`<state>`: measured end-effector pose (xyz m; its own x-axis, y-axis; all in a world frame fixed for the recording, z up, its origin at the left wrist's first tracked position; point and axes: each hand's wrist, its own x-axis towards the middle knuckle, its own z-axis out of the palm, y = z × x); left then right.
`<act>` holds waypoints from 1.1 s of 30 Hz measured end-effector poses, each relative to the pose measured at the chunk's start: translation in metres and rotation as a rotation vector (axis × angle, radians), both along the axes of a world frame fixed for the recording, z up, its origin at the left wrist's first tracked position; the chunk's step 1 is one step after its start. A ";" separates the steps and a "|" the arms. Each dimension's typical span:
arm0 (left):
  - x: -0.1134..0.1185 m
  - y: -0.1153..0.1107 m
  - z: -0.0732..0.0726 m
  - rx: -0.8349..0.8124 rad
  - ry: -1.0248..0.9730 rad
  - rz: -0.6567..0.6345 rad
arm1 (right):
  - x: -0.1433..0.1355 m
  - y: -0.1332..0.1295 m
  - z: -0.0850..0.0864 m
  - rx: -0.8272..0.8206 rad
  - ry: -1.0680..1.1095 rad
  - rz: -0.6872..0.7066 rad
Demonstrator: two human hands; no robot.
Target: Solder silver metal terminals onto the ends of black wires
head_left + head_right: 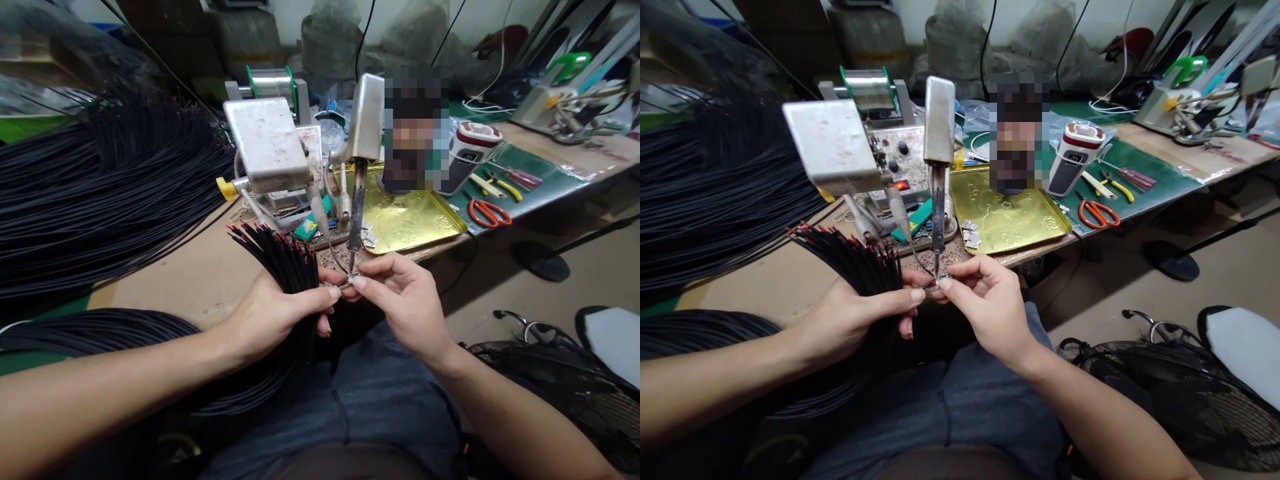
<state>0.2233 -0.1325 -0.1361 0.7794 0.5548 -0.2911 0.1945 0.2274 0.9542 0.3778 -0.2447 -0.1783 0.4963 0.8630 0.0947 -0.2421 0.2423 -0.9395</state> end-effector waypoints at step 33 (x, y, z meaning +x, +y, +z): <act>0.000 0.003 -0.003 -0.007 -0.026 -0.036 | -0.004 -0.002 0.001 0.000 -0.083 -0.065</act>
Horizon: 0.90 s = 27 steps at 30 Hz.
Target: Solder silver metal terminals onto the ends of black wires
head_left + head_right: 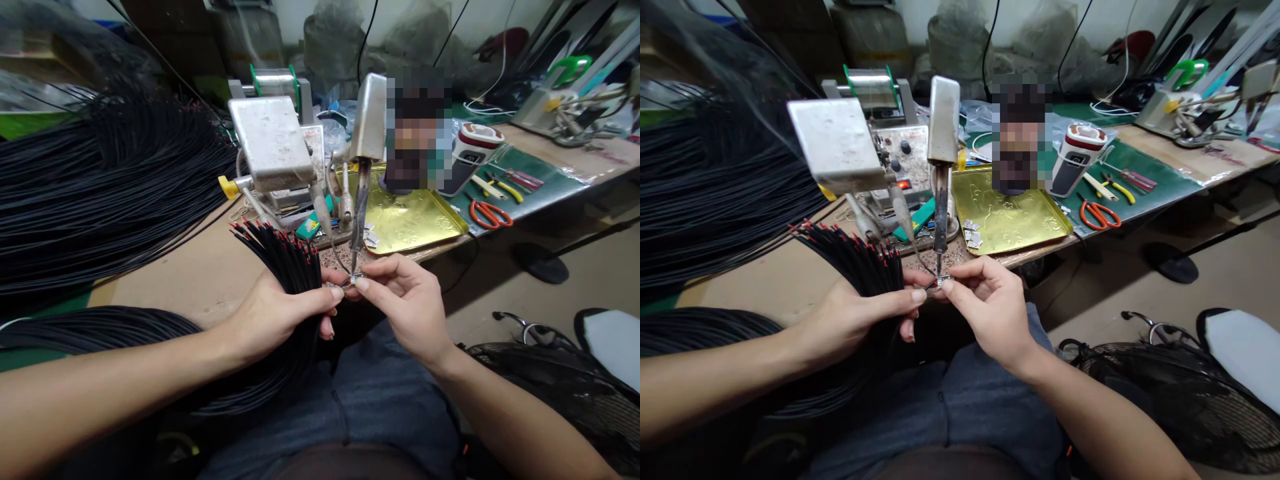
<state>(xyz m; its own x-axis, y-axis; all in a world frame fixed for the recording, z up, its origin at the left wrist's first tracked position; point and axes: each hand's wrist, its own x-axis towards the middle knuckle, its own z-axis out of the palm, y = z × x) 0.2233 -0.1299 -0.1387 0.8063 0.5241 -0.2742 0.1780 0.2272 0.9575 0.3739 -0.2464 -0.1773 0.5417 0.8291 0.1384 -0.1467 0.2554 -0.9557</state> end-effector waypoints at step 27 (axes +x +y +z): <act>-0.002 -0.002 0.001 -0.033 -0.012 0.009 | 0.001 -0.001 0.004 -0.019 0.010 0.007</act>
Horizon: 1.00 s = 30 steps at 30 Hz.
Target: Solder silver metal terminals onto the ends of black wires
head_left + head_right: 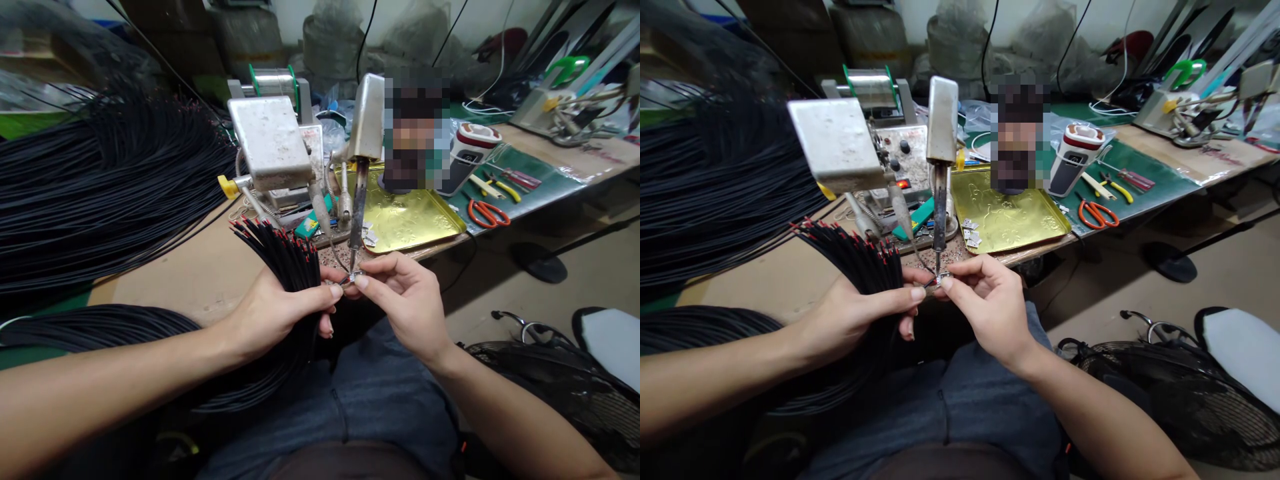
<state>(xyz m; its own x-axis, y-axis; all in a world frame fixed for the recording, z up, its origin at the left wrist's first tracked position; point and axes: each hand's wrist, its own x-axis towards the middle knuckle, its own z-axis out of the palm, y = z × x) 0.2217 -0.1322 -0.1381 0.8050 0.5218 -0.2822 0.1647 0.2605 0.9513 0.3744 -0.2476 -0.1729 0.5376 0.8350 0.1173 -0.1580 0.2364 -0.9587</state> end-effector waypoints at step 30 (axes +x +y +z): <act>0.000 -0.003 -0.001 0.079 0.110 -0.047 | 0.010 -0.004 0.007 -0.089 -0.090 0.107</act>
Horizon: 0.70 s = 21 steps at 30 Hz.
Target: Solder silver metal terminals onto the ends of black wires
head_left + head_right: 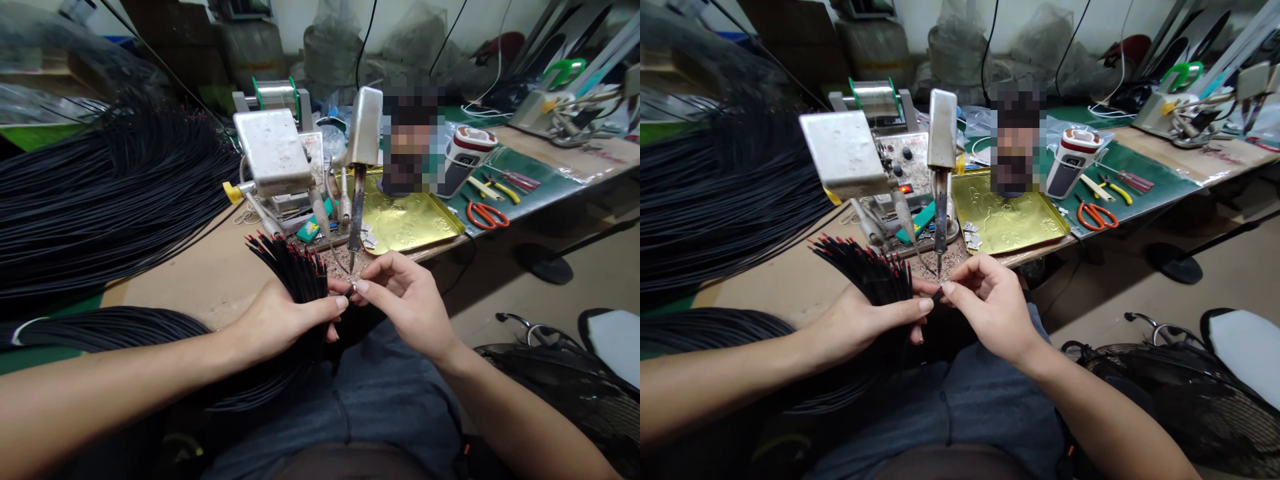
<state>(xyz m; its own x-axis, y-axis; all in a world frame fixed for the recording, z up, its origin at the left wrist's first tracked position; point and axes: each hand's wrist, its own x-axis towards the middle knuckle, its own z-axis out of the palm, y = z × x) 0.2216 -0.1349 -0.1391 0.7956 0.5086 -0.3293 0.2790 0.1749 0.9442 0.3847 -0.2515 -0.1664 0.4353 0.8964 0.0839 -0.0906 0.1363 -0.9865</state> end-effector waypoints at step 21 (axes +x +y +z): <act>-0.003 -0.005 -0.006 0.150 -0.029 -0.364 | -0.007 -0.007 0.007 -0.017 -0.190 0.139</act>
